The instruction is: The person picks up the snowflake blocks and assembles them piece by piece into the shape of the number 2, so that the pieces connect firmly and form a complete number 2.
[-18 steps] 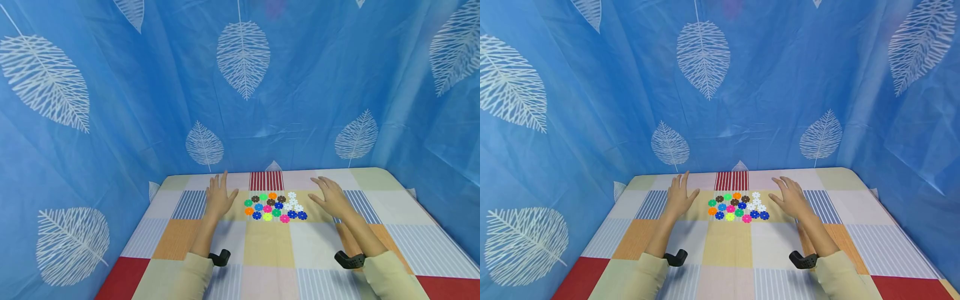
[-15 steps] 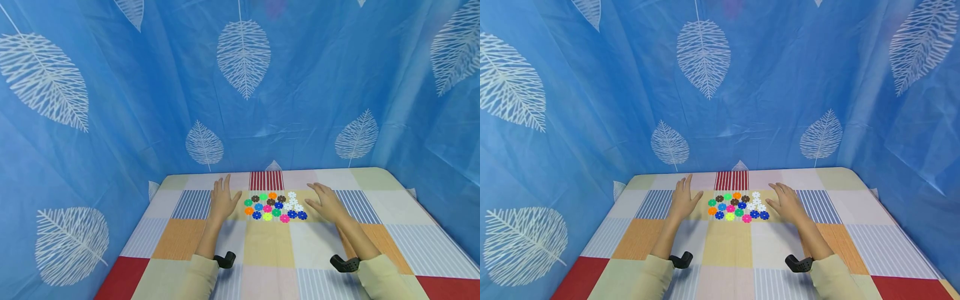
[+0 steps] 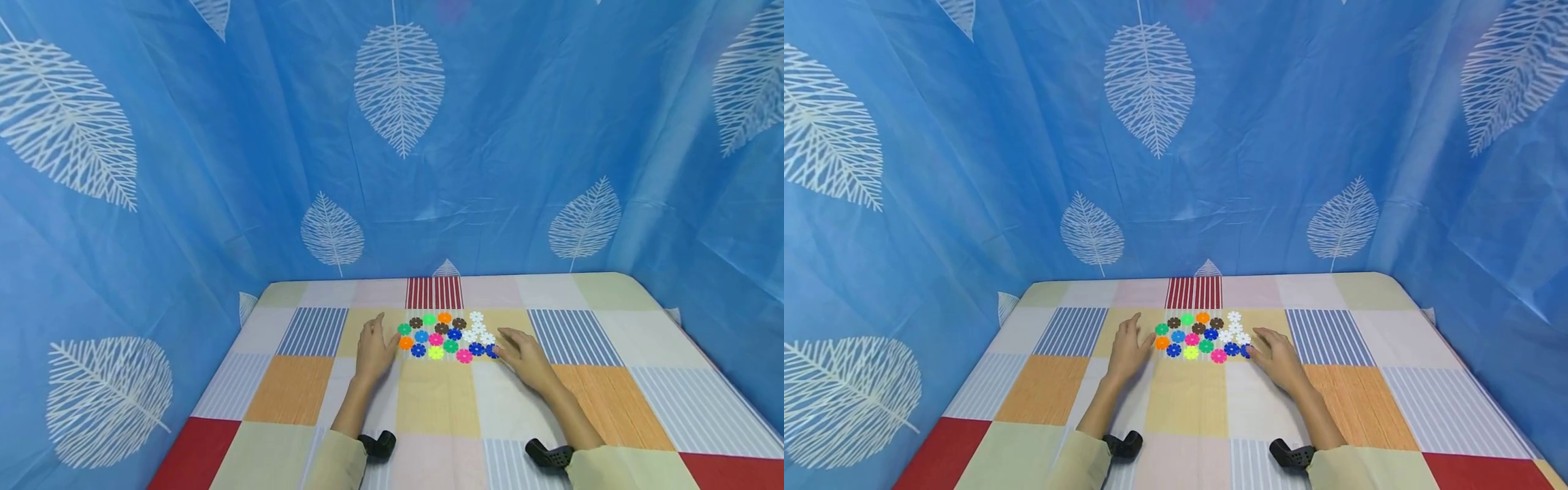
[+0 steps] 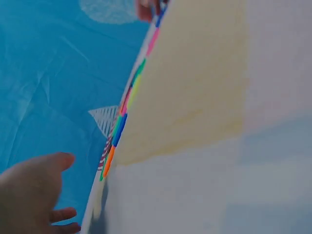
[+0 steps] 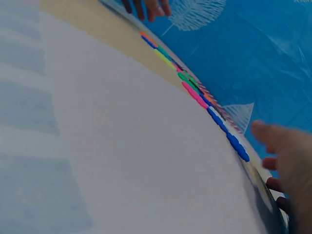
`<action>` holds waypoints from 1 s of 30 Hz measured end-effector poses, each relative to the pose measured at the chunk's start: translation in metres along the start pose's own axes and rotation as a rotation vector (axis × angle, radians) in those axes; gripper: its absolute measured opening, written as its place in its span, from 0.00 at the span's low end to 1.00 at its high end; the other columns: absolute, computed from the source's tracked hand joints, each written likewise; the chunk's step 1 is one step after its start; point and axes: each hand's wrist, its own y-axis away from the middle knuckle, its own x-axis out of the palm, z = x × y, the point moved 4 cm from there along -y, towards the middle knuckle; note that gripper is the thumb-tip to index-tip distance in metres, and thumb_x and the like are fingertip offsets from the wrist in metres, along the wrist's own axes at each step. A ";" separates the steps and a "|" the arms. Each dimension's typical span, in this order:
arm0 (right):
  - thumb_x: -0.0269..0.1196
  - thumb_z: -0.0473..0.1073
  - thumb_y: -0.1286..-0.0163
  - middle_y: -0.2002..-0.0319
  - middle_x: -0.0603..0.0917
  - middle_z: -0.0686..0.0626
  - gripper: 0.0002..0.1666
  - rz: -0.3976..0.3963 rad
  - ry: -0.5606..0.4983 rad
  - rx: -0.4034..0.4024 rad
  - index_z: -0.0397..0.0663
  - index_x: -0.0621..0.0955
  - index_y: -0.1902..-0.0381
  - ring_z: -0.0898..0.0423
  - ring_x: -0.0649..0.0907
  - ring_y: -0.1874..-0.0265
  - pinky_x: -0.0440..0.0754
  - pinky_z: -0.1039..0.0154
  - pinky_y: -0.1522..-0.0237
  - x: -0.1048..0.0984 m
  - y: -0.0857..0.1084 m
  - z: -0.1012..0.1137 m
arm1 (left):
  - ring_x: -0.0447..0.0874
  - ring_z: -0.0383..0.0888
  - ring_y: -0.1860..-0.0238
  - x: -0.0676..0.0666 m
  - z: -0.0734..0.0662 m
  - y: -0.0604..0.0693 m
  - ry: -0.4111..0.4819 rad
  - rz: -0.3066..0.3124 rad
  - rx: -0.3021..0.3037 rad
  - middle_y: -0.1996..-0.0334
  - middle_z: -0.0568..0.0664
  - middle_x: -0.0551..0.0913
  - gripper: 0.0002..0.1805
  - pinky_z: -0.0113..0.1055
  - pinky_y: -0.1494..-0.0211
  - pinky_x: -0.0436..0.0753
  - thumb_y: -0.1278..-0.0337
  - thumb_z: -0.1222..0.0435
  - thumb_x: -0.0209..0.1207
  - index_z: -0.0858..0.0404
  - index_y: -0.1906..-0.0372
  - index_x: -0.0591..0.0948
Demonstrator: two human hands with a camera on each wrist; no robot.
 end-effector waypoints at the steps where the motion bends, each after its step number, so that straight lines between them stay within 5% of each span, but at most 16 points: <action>1: 0.63 0.47 0.38 0.44 0.72 0.31 0.32 -0.007 -0.004 0.003 0.32 0.71 0.42 0.34 0.69 0.44 0.61 0.38 0.42 0.002 0.003 -0.001 | 0.68 0.62 0.44 0.003 0.001 0.003 0.011 0.008 0.006 0.44 0.66 0.67 0.33 0.54 0.43 0.69 0.43 0.56 0.58 0.66 0.35 0.64; 7: 0.67 0.47 0.42 0.46 0.74 0.32 0.32 -0.051 0.043 -0.029 0.33 0.75 0.46 0.35 0.69 0.45 0.63 0.38 0.44 0.006 0.012 -0.001 | 0.70 0.58 0.47 0.017 0.004 0.016 0.020 0.048 0.051 0.48 0.63 0.69 0.29 0.50 0.44 0.70 0.43 0.57 0.59 0.66 0.39 0.69; 18: 0.70 0.46 0.47 0.48 0.75 0.36 0.25 -0.067 0.095 -0.085 0.37 0.81 0.54 0.37 0.70 0.46 0.65 0.38 0.46 0.007 0.013 -0.001 | 0.68 0.57 0.45 0.022 -0.003 0.016 -0.050 0.011 0.179 0.49 0.64 0.72 0.19 0.52 0.41 0.65 0.46 0.59 0.62 0.62 0.49 0.80; 30: 0.70 0.42 0.47 0.50 0.77 0.37 0.20 -0.097 0.062 -0.094 0.38 0.83 0.57 0.39 0.72 0.48 0.66 0.40 0.47 0.010 0.011 -0.001 | 0.68 0.55 0.47 0.020 0.000 0.014 -0.071 -0.025 0.176 0.52 0.60 0.73 0.14 0.50 0.42 0.66 0.52 0.60 0.66 0.62 0.59 0.83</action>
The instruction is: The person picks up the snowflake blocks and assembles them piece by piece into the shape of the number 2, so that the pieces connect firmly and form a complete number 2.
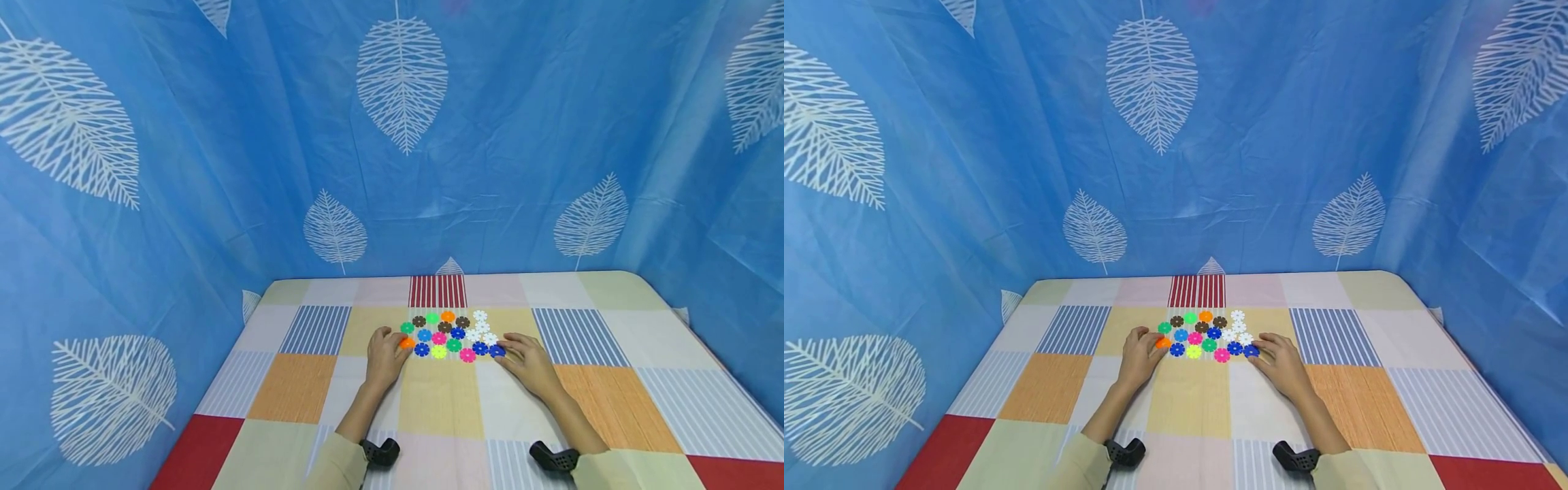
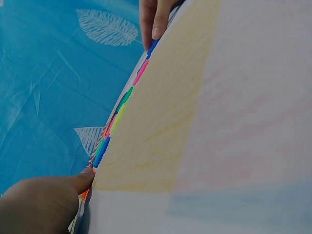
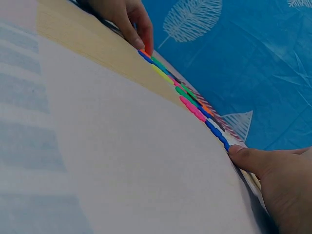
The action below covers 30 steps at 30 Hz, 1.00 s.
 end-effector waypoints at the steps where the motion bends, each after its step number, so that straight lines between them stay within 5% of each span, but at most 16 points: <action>1: 0.70 0.42 0.47 0.51 0.78 0.38 0.20 -0.004 -0.002 -0.002 0.39 0.83 0.57 0.39 0.72 0.48 0.66 0.41 0.47 0.000 0.000 0.000 | 0.68 0.55 0.47 0.000 0.000 0.000 0.015 -0.003 -0.010 0.52 0.60 0.73 0.14 0.49 0.42 0.66 0.52 0.60 0.66 0.62 0.60 0.83; 6: 0.71 0.41 0.49 0.55 0.80 0.39 0.20 -0.040 -0.018 -0.028 0.40 0.83 0.58 0.41 0.75 0.52 0.69 0.43 0.50 -0.001 0.000 0.001 | 0.73 0.52 0.52 -0.003 0.000 -0.002 0.117 -0.056 -0.059 0.56 0.55 0.74 0.16 0.43 0.47 0.74 0.53 0.61 0.67 0.64 0.59 0.79; 12: 0.72 0.34 0.52 0.71 0.82 0.50 0.18 -0.088 -0.074 -0.035 0.44 0.84 0.60 0.57 0.76 0.71 0.76 0.63 0.69 -0.001 0.000 0.005 | 0.80 0.43 0.75 -0.007 -0.008 -0.005 0.364 -0.114 -0.069 0.75 0.50 0.80 0.17 0.29 0.72 0.79 0.50 0.63 0.66 0.64 0.56 0.75; 17: 0.69 0.30 0.49 0.74 0.81 0.52 0.18 -0.081 -0.229 -0.060 0.43 0.83 0.57 0.63 0.76 0.77 0.76 0.72 0.75 0.001 -0.001 0.013 | 0.79 0.45 0.84 -0.002 -0.023 -0.006 0.611 -0.010 -0.097 0.82 0.52 0.80 0.19 0.25 0.85 0.73 0.46 0.66 0.62 0.67 0.52 0.70; 25: 0.63 0.35 0.39 0.63 0.83 0.41 0.15 -0.086 -0.532 0.033 0.39 0.81 0.53 0.58 0.82 0.68 0.80 0.70 0.65 0.011 -0.007 0.028 | 0.79 0.56 0.81 -0.004 -0.073 -0.002 0.961 0.167 -0.145 0.79 0.65 0.79 0.17 0.54 0.72 0.80 0.41 0.74 0.55 0.74 0.49 0.65; 30: 0.62 0.32 0.39 0.66 0.81 0.37 0.12 -0.101 -0.713 0.097 0.32 0.80 0.57 0.51 0.83 0.71 0.82 0.62 0.69 0.023 -0.013 0.042 | 0.78 0.45 0.81 0.002 -0.086 0.004 1.122 0.209 -0.217 0.79 0.65 0.78 0.13 0.45 0.71 0.83 0.38 0.76 0.50 0.72 0.50 0.67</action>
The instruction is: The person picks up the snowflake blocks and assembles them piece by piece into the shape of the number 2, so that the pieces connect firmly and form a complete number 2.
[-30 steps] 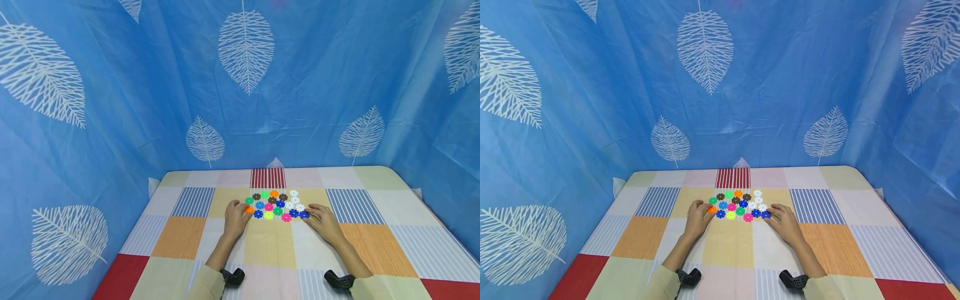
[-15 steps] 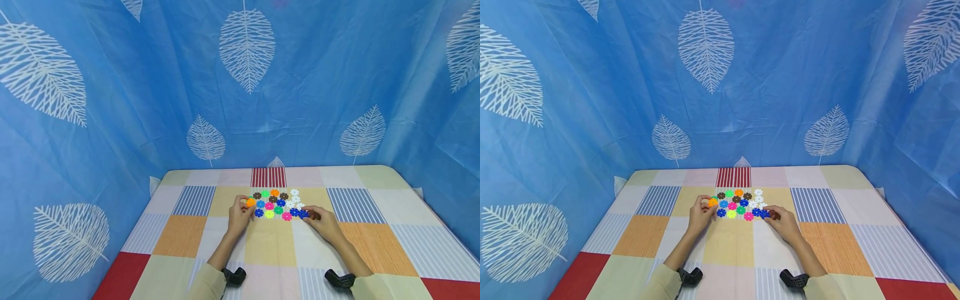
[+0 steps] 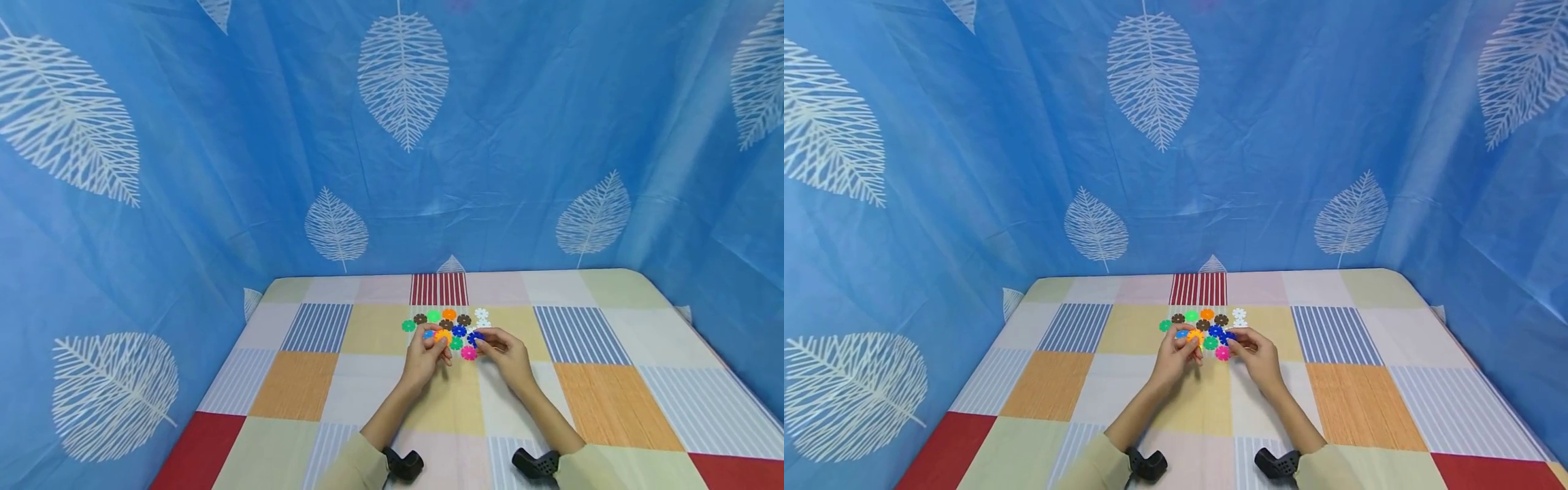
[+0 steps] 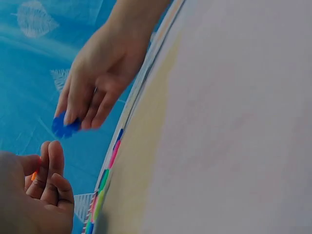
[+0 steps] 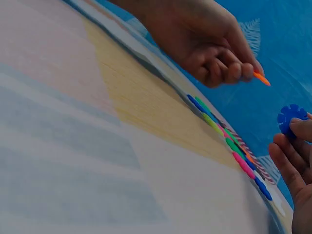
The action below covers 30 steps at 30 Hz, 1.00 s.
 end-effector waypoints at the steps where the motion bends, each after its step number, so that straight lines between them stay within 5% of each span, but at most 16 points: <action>1: 0.63 0.32 0.40 0.67 0.81 0.38 0.11 -0.005 0.007 0.010 0.33 0.80 0.58 0.52 0.83 0.71 0.82 0.63 0.68 0.004 0.000 0.001 | 0.77 0.43 0.81 0.001 0.002 0.000 0.022 -0.001 -0.013 0.79 0.64 0.77 0.12 0.41 0.72 0.82 0.38 0.76 0.49 0.72 0.50 0.67; 5: 0.64 0.29 0.42 0.69 0.82 0.38 0.09 0.006 0.074 -0.005 0.33 0.81 0.61 0.51 0.82 0.71 0.82 0.65 0.68 0.016 0.001 0.011 | 0.75 0.42 0.82 0.002 0.008 0.001 0.038 0.013 -0.039 0.79 0.65 0.76 0.15 0.29 0.76 0.76 0.37 0.76 0.48 0.77 0.48 0.65; 14: 0.62 0.23 0.43 0.69 0.81 0.34 0.09 0.068 0.073 -0.045 0.28 0.80 0.62 0.38 0.80 0.72 0.82 0.54 0.70 0.026 0.004 0.034 | 0.74 0.41 0.84 0.002 0.011 0.003 0.026 0.040 -0.016 0.75 0.81 0.71 0.17 0.27 0.79 0.72 0.37 0.76 0.48 0.82 0.47 0.63; 26: 0.63 0.22 0.46 0.71 0.83 0.38 0.08 0.098 0.138 -0.137 0.31 0.81 0.67 0.43 0.82 0.72 0.82 0.63 0.68 0.028 0.006 0.035 | 0.75 0.42 0.84 0.001 0.014 0.006 0.001 0.076 -0.077 0.80 0.63 0.77 0.14 0.27 0.80 0.70 0.38 0.76 0.49 0.79 0.50 0.62; 30: 0.64 0.22 0.48 0.72 0.84 0.40 0.07 0.111 0.199 -0.204 0.33 0.82 0.70 0.45 0.82 0.73 0.82 0.65 0.70 0.026 0.007 0.034 | 0.74 0.41 0.85 0.003 0.016 0.007 -0.004 0.080 -0.089 0.80 0.66 0.77 0.14 0.27 0.81 0.69 0.38 0.77 0.49 0.80 0.51 0.62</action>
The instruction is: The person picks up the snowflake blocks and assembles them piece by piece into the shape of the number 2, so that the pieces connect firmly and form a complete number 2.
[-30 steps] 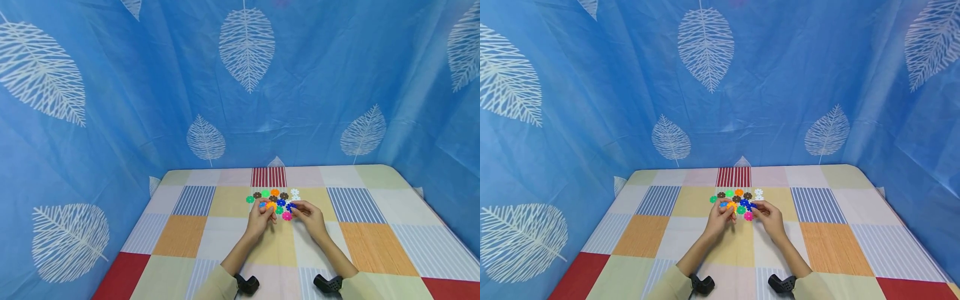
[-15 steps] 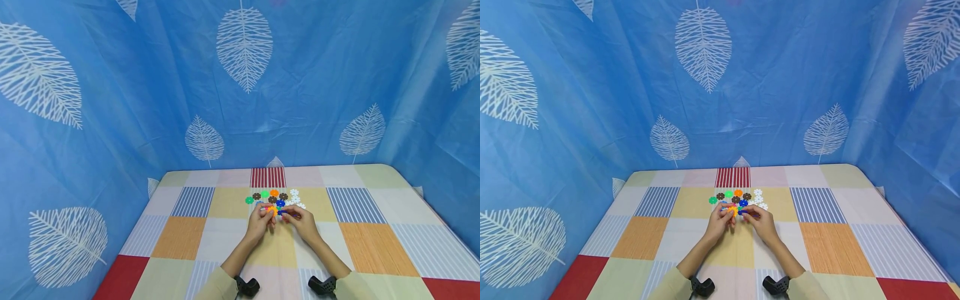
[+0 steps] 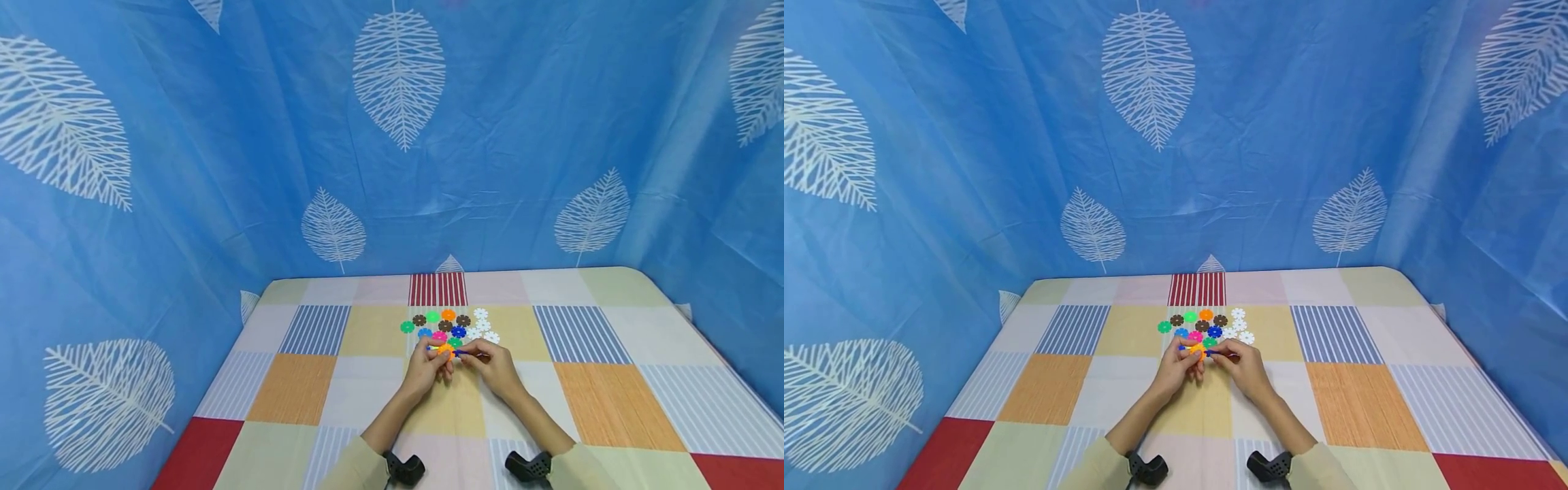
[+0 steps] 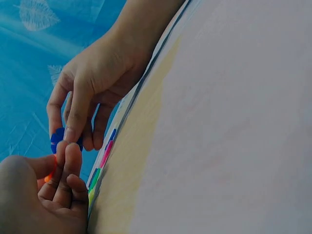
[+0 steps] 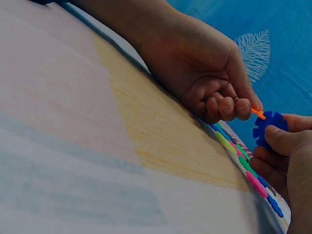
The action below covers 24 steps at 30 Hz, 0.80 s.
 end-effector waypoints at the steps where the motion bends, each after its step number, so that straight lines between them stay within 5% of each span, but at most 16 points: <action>1: 0.65 0.22 0.48 0.72 0.84 0.41 0.08 -0.004 0.017 -0.021 0.34 0.82 0.70 0.45 0.82 0.73 0.82 0.65 0.71 0.000 0.001 -0.003 | 0.74 0.41 0.85 0.001 0.000 0.000 -0.007 0.003 0.000 0.80 0.68 0.77 0.13 0.27 0.82 0.69 0.38 0.77 0.49 0.79 0.52 0.62; 6: 0.67 0.24 0.51 0.72 0.84 0.48 0.11 -0.017 0.082 -0.097 0.41 0.83 0.71 0.52 0.82 0.75 0.81 0.70 0.72 0.004 0.005 -0.024 | 0.74 0.41 0.86 0.001 0.001 0.001 -0.028 0.006 0.008 0.77 0.77 0.75 0.12 0.26 0.82 0.69 0.38 0.77 0.48 0.79 0.54 0.63; 13: 0.68 0.28 0.49 0.72 0.85 0.50 0.09 0.011 0.100 -0.131 0.44 0.84 0.69 0.56 0.84 0.73 0.80 0.72 0.69 0.010 0.006 -0.028 | 0.72 0.41 0.87 -0.002 0.000 0.005 -0.042 -0.002 0.012 0.77 0.81 0.73 0.10 0.26 0.83 0.68 0.38 0.78 0.47 0.79 0.55 0.63; 20: 0.69 0.26 0.52 0.73 0.85 0.52 0.12 -0.020 0.123 -0.116 0.45 0.85 0.71 0.54 0.84 0.74 0.80 0.71 0.71 0.010 0.006 -0.026 | 0.73 0.63 0.85 -0.001 -0.002 0.005 -0.049 -0.001 0.021 0.77 0.81 0.73 0.09 0.28 0.83 0.68 0.38 0.78 0.46 0.79 0.56 0.64; 24: 0.68 0.22 0.54 0.74 0.85 0.48 0.13 -0.029 0.124 -0.117 0.41 0.84 0.72 0.50 0.84 0.75 0.82 0.66 0.72 0.011 0.005 -0.019 | 0.73 0.61 0.85 -0.001 -0.002 0.005 -0.043 -0.006 0.019 0.77 0.81 0.73 0.09 0.28 0.83 0.68 0.38 0.78 0.46 0.79 0.56 0.64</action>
